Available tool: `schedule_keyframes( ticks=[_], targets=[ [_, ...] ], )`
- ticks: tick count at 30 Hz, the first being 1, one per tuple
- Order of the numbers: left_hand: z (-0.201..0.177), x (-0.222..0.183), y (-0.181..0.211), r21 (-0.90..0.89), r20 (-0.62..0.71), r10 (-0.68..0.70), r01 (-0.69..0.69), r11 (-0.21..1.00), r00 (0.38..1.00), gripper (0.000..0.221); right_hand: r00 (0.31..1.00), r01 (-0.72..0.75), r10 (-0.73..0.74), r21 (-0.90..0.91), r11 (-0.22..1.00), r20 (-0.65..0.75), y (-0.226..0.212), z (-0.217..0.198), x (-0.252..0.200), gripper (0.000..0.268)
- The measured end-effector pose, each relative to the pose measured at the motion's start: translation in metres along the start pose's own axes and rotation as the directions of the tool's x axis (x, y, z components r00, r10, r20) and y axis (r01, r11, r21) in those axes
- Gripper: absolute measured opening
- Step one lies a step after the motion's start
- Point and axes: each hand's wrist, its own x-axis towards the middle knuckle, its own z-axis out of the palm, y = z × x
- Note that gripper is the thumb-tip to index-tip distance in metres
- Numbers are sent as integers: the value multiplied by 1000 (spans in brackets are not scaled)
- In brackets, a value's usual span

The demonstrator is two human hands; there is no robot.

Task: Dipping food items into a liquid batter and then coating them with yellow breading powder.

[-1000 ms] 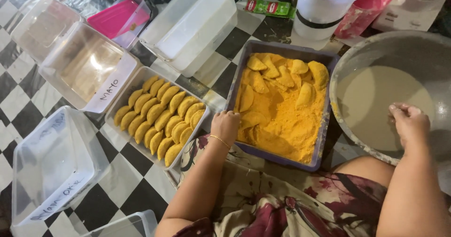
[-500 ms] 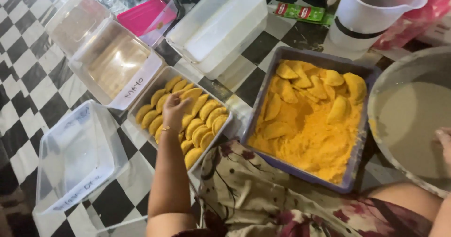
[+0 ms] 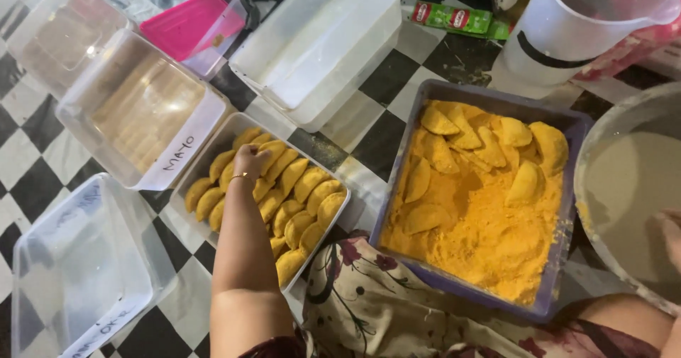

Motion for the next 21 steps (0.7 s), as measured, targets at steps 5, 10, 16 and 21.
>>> schedule_keyframes(
  ticks=[5,10,16,21],
  targets=[
    [22,23,-23,318,-61,113,-88,944,992,45,970,-34,-130,-645,764,-205,8,-16,32,7],
    [79,-96,62,565,-190,607,-420,710,771,52,994,27,-90,-688,725,-55,-115,8,-14,25],
    [208,-244,79,117,641,682,-923,367,353,19,993,20,-86,-588,809,-84,-177,35,-29,21],
    [230,-270,81,528,630,380,-733,429,677,52,993,44,-91,-458,888,-80,-206,43,-39,20]
  ],
)
